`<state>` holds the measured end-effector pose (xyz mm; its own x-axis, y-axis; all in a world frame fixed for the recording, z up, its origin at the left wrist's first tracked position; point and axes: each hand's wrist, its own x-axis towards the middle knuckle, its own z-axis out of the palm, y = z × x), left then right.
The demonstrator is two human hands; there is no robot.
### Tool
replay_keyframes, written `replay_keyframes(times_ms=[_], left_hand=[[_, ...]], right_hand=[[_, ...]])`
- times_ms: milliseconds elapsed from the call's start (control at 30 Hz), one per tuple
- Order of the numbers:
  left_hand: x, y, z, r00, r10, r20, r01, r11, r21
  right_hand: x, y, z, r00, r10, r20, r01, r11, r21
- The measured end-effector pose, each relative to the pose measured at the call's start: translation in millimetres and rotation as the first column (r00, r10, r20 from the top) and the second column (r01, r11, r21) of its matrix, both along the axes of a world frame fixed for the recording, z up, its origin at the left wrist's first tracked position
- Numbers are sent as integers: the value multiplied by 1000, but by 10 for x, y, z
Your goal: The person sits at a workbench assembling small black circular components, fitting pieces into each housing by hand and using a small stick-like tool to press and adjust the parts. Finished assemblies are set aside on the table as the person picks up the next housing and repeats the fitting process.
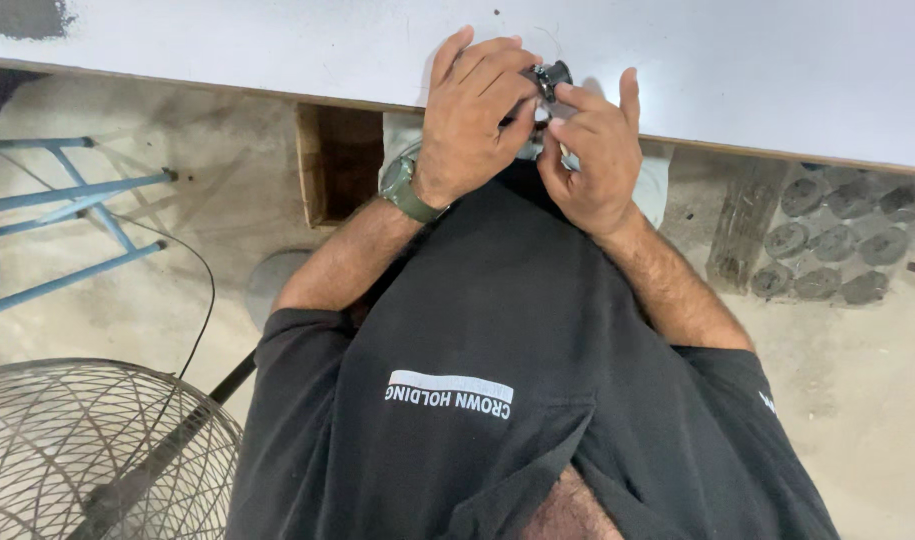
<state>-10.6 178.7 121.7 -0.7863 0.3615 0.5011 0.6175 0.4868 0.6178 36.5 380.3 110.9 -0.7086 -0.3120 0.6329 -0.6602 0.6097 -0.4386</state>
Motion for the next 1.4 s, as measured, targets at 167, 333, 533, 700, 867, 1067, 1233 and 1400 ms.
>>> replay_keyframes(times_ms=[167, 333, 533, 700, 867, 1067, 1233, 1400], left_hand=[[-16, -2, -23, 1000, -14, -20, 14, 1000, 7], [-24, -10, -46, 999, -33, -25, 34, 999, 25], [-31, -5, -18, 1000, -12, -2, 12, 1000, 21], [-38, 10, 21, 998, 31, 60, -37, 994, 100], [-48, -3, 89, 994, 31, 108, -41, 995, 95], [-88, -26, 258, 996, 54, 73, -57, 998, 28], [-133, -73, 336, 998, -36, 53, 38, 998, -44], [-145, -105, 341, 998, -63, 3, 63, 993, -100]], right_hand=[[-47, -22, -23, 999, -35, -27, 35, 999, 19], [-57, -46, 8, 997, -72, -13, 73, 997, 40], [-82, -67, 83, 996, -83, 10, 82, 994, 70], [-79, 31, 249, 996, -88, -3, 88, 995, 46], [-172, 144, 321, 980, -179, 89, 166, 976, 140], [-269, 152, 227, 977, -175, 121, 144, 963, 227], [-233, 154, 202, 988, -109, 110, 79, 965, 251], [-254, 179, 204, 985, -140, 101, 115, 969, 221]])
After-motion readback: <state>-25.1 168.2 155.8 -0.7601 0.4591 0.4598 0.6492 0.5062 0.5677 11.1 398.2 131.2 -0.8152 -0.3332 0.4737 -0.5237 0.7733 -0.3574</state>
